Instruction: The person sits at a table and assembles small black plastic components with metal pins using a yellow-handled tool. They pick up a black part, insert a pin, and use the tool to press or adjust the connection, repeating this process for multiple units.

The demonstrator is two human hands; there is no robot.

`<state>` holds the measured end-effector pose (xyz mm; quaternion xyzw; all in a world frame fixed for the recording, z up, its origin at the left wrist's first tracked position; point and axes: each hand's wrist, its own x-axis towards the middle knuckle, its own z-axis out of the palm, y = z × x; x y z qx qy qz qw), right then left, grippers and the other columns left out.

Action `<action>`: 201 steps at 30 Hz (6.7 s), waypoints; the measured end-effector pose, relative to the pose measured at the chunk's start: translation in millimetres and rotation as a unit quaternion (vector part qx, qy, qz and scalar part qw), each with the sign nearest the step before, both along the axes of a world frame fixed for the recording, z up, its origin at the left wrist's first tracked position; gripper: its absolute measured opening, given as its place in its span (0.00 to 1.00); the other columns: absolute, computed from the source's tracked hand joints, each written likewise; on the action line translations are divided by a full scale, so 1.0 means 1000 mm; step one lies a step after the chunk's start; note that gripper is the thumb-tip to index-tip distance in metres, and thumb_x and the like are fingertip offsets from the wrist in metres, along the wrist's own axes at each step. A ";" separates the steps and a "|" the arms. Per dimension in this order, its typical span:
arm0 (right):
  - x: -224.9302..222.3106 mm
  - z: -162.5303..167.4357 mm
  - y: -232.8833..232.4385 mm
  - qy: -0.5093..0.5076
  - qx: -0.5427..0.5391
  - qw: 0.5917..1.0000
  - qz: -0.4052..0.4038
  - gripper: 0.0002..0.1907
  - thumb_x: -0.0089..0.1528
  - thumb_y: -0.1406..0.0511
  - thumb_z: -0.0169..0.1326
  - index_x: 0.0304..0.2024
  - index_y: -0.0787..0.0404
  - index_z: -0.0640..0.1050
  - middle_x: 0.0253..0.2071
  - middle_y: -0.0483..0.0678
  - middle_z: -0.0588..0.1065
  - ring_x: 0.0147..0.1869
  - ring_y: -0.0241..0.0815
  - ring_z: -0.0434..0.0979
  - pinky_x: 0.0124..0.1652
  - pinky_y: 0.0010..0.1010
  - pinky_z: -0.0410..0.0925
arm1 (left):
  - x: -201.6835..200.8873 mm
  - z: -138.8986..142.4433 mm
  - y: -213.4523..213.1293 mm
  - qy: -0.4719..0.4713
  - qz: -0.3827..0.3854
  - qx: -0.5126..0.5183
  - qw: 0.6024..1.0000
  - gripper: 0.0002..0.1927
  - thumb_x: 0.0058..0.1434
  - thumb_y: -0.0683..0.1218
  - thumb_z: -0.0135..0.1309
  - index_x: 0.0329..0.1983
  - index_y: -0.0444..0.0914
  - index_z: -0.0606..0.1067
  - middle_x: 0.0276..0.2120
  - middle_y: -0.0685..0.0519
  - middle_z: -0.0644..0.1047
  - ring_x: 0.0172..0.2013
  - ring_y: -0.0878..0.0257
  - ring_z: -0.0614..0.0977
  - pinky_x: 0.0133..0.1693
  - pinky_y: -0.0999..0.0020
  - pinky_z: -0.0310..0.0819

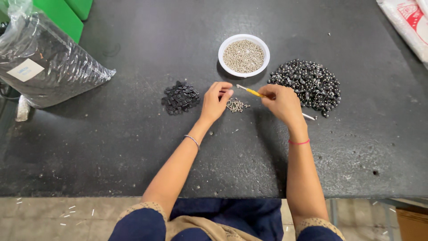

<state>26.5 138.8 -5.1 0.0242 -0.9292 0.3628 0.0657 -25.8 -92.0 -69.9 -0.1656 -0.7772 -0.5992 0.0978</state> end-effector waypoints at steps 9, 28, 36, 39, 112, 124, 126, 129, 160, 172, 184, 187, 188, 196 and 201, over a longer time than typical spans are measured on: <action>0.017 0.001 0.016 0.003 0.016 1.000 0.026 0.12 0.55 0.66 0.60 0.42 0.56 0.84 0.34 0.49 0.82 0.38 0.45 0.84 0.40 0.35 0.73 | 0.014 0.004 0.034 -0.012 0.012 -0.035 0.999 0.10 0.60 0.47 0.64 0.42 0.40 0.84 0.34 0.51 0.82 0.35 0.63 0.82 0.41 0.68 0.78; 0.039 0.004 0.072 0.189 -0.282 0.940 0.001 0.12 0.63 0.74 0.56 0.49 0.66 0.81 0.41 0.44 0.81 0.43 0.28 0.80 0.46 0.21 0.73 | 0.047 0.019 0.083 0.113 -0.145 -0.206 0.961 0.19 0.70 0.50 0.52 0.61 0.39 0.75 0.63 0.50 0.76 0.65 0.53 0.74 0.65 0.60 0.66; 0.051 0.008 0.093 0.207 -0.409 0.888 -0.015 0.10 0.65 0.75 0.56 0.49 0.67 0.80 0.43 0.45 0.81 0.44 0.29 0.78 0.44 0.21 0.69 | 0.064 0.029 0.081 0.126 -0.225 -0.212 0.943 0.19 0.57 0.51 0.66 0.48 0.36 0.82 0.54 0.50 0.80 0.58 0.53 0.79 0.57 0.60 0.73; 0.052 0.010 0.104 0.250 -0.450 0.857 -0.016 0.10 0.66 0.76 0.56 0.50 0.66 0.79 0.44 0.46 0.81 0.48 0.32 0.81 0.51 0.23 0.73 | 0.068 0.023 0.073 0.123 -0.221 -0.188 0.949 0.16 0.56 0.48 0.67 0.44 0.37 0.82 0.49 0.51 0.83 0.51 0.56 0.84 0.52 0.64 0.78; -0.020 -0.076 0.015 0.077 -0.052 0.996 0.018 0.11 0.62 0.70 0.61 0.48 0.61 0.83 0.42 0.50 0.79 0.42 0.40 0.79 0.45 0.31 0.72 | 0.019 -0.017 -0.103 0.114 0.153 0.047 0.981 0.11 0.66 0.35 0.56 0.50 0.36 0.74 0.44 0.53 0.75 0.28 0.67 0.77 0.30 0.73 0.72; -0.039 -0.057 -0.091 0.286 0.250 0.925 0.022 0.14 0.63 0.63 0.60 0.50 0.59 0.78 0.59 0.52 0.73 0.66 0.56 0.68 0.62 0.45 0.57 | 0.011 -0.012 -0.154 0.096 0.150 0.054 0.983 0.09 0.65 0.36 0.56 0.48 0.36 0.75 0.41 0.54 0.76 0.26 0.68 0.75 0.29 0.72 0.72; -0.051 -0.057 -0.090 0.317 0.297 0.900 0.030 0.12 0.64 0.64 0.57 0.49 0.58 0.77 0.58 0.50 0.74 0.66 0.55 0.70 0.63 0.44 0.57 | 0.012 -0.012 -0.155 0.098 0.143 0.049 0.984 0.10 0.65 0.36 0.56 0.49 0.37 0.75 0.41 0.54 0.76 0.25 0.68 0.75 0.29 0.72 0.72; -0.064 -0.055 -0.080 0.233 0.275 0.932 0.030 0.08 0.66 0.67 0.55 0.47 0.60 0.76 0.52 0.49 0.75 0.63 0.50 0.71 0.63 0.44 0.59 | 0.012 -0.011 -0.158 0.102 0.147 0.040 0.983 0.10 0.66 0.37 0.56 0.49 0.37 0.74 0.41 0.54 0.76 0.27 0.68 0.76 0.30 0.72 0.72; -0.006 -0.054 -0.022 0.062 0.203 0.937 -0.278 0.47 0.66 0.35 0.47 0.78 0.53 0.58 0.80 0.62 0.48 0.83 0.65 0.46 0.73 0.63 0.43 | 0.006 -0.012 -0.172 0.108 0.154 0.058 0.980 0.11 0.65 0.36 0.57 0.50 0.37 0.75 0.41 0.53 0.77 0.26 0.67 0.76 0.30 0.71 0.73; -0.050 -0.035 -0.011 -0.018 0.100 0.941 -0.324 0.48 0.67 0.33 0.32 0.75 0.61 0.59 0.77 0.61 0.52 0.82 0.61 0.45 0.74 0.53 0.39 | 0.005 -0.016 -0.170 0.094 0.158 0.064 0.981 0.11 0.65 0.37 0.57 0.50 0.38 0.75 0.40 0.53 0.77 0.26 0.66 0.77 0.29 0.71 0.74; -0.066 -0.053 -0.100 0.268 0.329 0.905 -0.031 0.17 0.71 0.58 0.55 0.58 0.58 0.79 0.66 0.53 0.73 0.72 0.55 0.67 0.69 0.50 0.53 | 0.001 -0.014 -0.170 0.085 0.150 0.071 0.982 0.11 0.65 0.38 0.56 0.50 0.38 0.74 0.41 0.53 0.77 0.26 0.65 0.79 0.30 0.71 0.74; -0.079 -0.054 -0.097 0.261 0.286 0.922 -0.018 0.10 0.71 0.65 0.53 0.52 0.58 0.81 0.58 0.47 0.78 0.68 0.48 0.72 0.69 0.46 0.57 | -0.001 -0.013 -0.175 0.075 0.150 0.082 0.982 0.10 0.65 0.38 0.55 0.50 0.37 0.74 0.41 0.52 0.77 0.26 0.65 0.78 0.29 0.71 0.74; -0.081 -0.054 -0.097 0.264 0.302 0.916 -0.031 0.08 0.70 0.65 0.54 0.50 0.58 0.81 0.57 0.47 0.78 0.67 0.48 0.73 0.68 0.46 0.57 | -0.001 -0.013 -0.177 0.080 0.151 0.077 0.982 0.10 0.65 0.38 0.55 0.50 0.37 0.74 0.41 0.52 0.77 0.26 0.65 0.79 0.29 0.71 0.74; -0.082 -0.052 -0.144 0.314 0.164 0.935 -0.033 0.09 0.68 0.70 0.57 0.51 0.62 0.80 0.54 0.51 0.76 0.60 0.53 0.73 0.60 0.40 0.62 | -0.006 -0.014 -0.190 0.099 0.169 0.086 0.977 0.09 0.66 0.38 0.55 0.49 0.38 0.75 0.40 0.53 0.78 0.27 0.66 0.77 0.30 0.71 0.73; -0.078 -0.056 -0.159 0.263 0.174 0.945 0.085 0.04 0.67 0.65 0.62 0.44 0.56 0.83 0.46 0.46 0.77 0.55 0.51 0.73 0.54 0.41 0.62 | -0.015 -0.015 -0.209 0.107 0.225 0.105 0.963 0.05 0.68 0.39 0.56 0.46 0.39 0.76 0.39 0.54 0.79 0.28 0.67 0.77 0.31 0.73 0.71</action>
